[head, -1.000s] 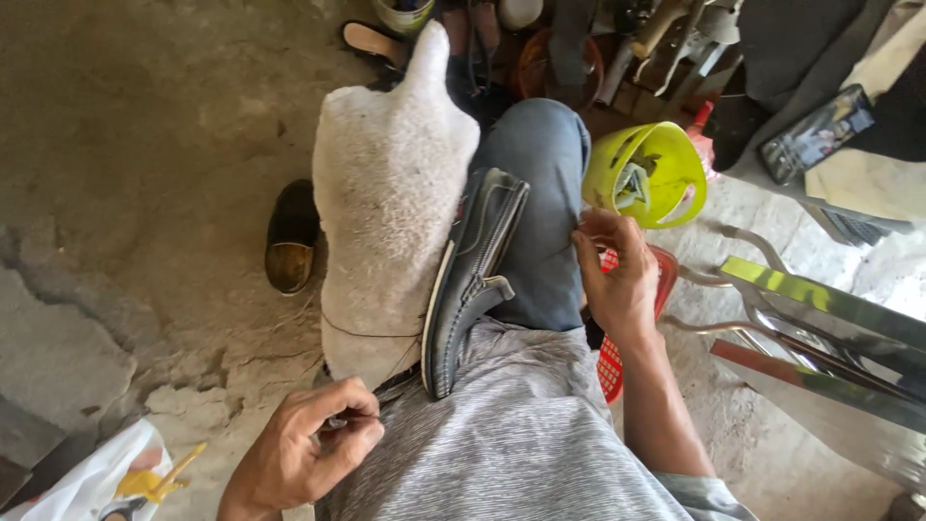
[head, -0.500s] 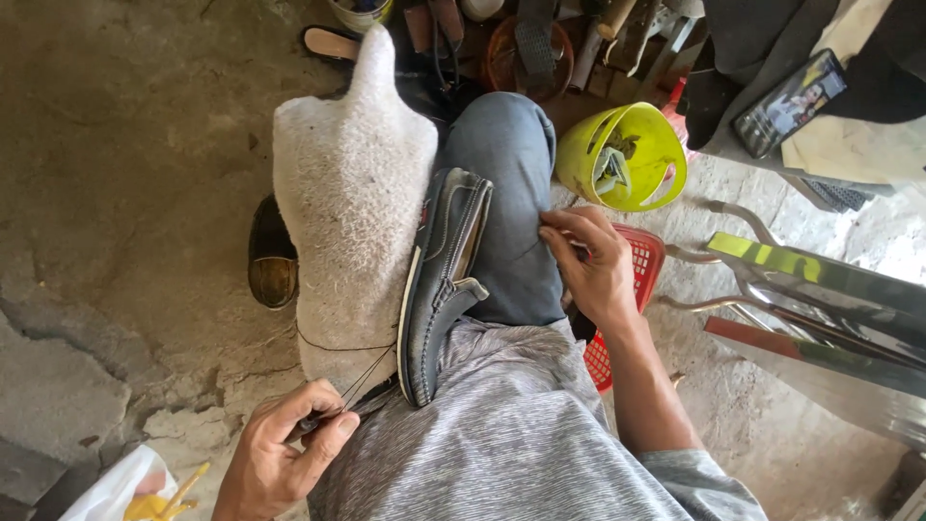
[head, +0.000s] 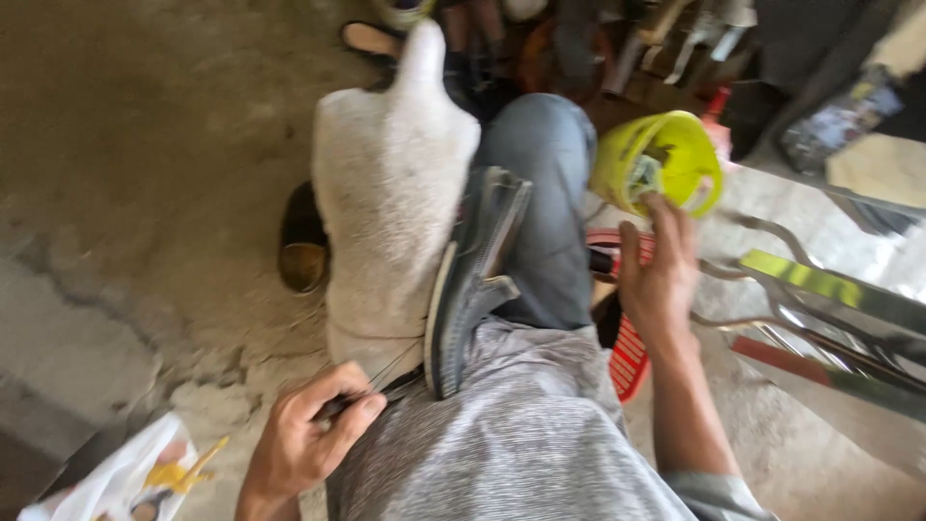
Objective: Hand-stitching the sole of a leather shoe using a stitching awl and thread in a repair shop.
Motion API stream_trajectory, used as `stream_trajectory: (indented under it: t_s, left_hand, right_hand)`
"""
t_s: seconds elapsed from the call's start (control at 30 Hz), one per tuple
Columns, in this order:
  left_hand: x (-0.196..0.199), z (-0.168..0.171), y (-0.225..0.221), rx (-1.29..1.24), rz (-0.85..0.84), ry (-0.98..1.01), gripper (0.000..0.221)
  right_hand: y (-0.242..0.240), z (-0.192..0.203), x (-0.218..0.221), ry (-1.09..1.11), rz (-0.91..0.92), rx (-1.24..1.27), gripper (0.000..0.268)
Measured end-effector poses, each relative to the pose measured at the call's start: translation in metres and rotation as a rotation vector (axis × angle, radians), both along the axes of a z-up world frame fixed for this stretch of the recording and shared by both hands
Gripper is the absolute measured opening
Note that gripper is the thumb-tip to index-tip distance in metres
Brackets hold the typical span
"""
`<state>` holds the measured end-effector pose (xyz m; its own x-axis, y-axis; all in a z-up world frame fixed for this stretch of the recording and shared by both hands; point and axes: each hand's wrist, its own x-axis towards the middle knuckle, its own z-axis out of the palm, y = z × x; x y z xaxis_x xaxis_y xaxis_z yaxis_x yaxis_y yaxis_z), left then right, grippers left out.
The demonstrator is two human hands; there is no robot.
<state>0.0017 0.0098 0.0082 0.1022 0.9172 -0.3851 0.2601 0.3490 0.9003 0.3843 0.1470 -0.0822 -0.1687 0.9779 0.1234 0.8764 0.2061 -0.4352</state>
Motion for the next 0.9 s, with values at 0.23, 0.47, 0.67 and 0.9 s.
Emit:
stream_trajectory:
  t_s: [0.23,0.47,0.67,0.9]
  left_hand:
    - [0.012,0.001,-0.001,0.108,0.039,-0.257,0.022]
    - [0.026,0.038,-0.037,0.047,0.664,-0.102,0.025]
    - [0.033,0.052,-0.035,0.290,0.805,-0.311,0.036]
    - [-0.024,0.002,-0.060,0.288,0.660,-0.336,0.012]
  right_hand:
    - [-0.005,0.082,-0.134,0.188,0.750,0.020,0.059]
    - [-0.010,0.049,-0.151,0.286,0.864,0.046,0.058]
    - [-0.012,0.047,-0.148,0.298,0.864,0.055,0.056]
    - [-0.028,0.023,-0.075,0.247,0.391,-0.002,0.043]
